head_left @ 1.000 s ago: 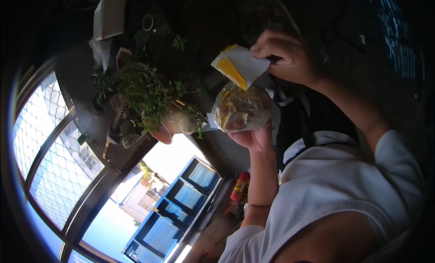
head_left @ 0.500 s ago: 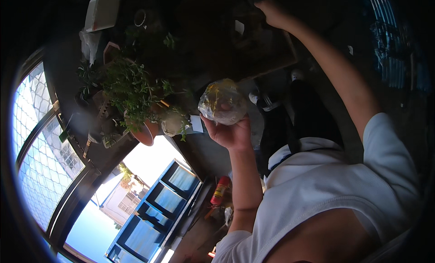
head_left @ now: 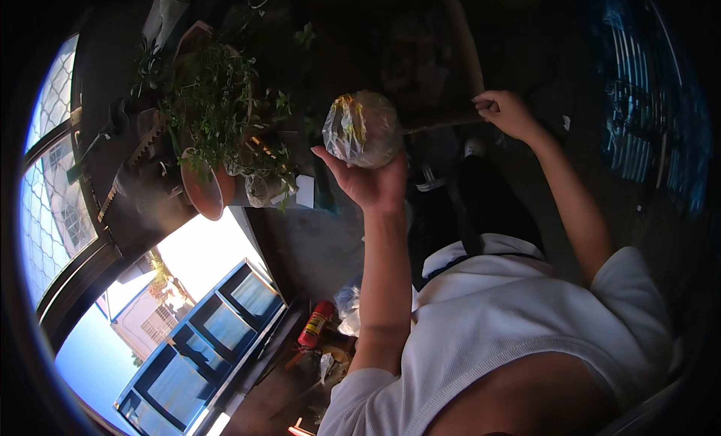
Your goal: The person picks up a small container of yellow substance from a scale and walks to a workbench. They use a small white card to scoop the substance and apply it to the rim of a plastic-wrapped object, repeating the process several times.
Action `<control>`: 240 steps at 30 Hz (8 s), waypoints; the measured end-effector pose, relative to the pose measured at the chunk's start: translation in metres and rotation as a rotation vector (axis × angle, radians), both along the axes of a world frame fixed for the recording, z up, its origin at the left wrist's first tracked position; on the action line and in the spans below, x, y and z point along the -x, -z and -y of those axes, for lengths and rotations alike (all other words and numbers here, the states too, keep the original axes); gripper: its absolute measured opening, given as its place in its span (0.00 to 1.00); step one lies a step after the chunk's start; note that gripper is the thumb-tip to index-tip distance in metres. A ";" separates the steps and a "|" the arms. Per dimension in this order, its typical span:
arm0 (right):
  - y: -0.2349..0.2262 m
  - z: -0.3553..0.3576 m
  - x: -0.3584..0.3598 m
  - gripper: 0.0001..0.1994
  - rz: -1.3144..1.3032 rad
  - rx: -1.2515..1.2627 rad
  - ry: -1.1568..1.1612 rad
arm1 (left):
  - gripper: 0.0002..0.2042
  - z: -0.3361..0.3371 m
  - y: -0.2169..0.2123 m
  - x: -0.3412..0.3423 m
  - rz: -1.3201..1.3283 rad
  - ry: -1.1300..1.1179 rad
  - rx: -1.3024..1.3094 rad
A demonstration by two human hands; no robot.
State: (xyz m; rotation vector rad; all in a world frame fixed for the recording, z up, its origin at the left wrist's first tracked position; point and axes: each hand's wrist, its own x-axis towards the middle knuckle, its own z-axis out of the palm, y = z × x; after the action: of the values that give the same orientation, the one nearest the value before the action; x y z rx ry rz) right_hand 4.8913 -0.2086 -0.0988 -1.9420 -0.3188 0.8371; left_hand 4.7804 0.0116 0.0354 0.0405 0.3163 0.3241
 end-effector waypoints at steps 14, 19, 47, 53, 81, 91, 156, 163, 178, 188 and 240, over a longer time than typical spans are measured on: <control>-0.073 -0.041 0.041 0.14 0.088 -0.048 -0.128 | 0.37 -0.017 -0.067 0.027 0.507 -0.054 0.433; -0.082 -0.048 0.059 0.13 0.114 -0.051 -0.127 | 0.30 -0.030 -0.083 0.044 0.471 -0.068 0.411; -0.034 -0.045 0.128 0.12 0.149 0.070 -0.256 | 0.14 -0.069 -0.089 0.028 0.091 -0.054 -0.313; -0.050 -0.127 0.179 0.08 0.503 0.099 -0.535 | 0.16 -0.142 -0.121 0.116 0.255 -0.182 -0.214; 0.024 -0.422 0.253 0.07 1.372 0.152 -0.990 | 0.18 -0.305 -0.061 0.318 -0.012 -0.495 -0.174; -0.029 -0.403 0.253 0.07 0.948 -0.152 -0.806 | 0.19 -0.303 -0.065 0.308 -0.017 -0.470 -0.149; -0.298 -0.067 0.138 0.10 1.181 -0.458 0.137 | 0.21 0.003 -0.170 0.095 0.125 -0.105 -1.319; -0.298 -0.060 0.129 0.09 1.190 -0.501 0.128 | 0.23 0.013 -0.162 0.086 0.116 -0.187 -1.432; -0.290 -0.043 0.107 0.11 1.076 -0.565 0.245 | 0.22 -0.006 -0.146 0.069 0.288 0.162 -0.040; -0.288 -0.044 0.107 0.10 1.138 -0.482 0.228 | 0.27 0.007 -0.155 0.061 0.351 0.146 0.001; -0.301 -0.035 0.117 0.11 0.980 -0.557 0.171 | 0.26 0.039 -0.136 0.067 0.117 -0.156 -0.870</control>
State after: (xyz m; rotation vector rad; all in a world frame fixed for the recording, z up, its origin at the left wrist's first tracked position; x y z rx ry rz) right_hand 4.7740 -0.1736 0.2020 -1.6660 -0.8387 -0.3599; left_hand 4.7137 -0.0275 0.1718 0.8522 0.0428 0.5976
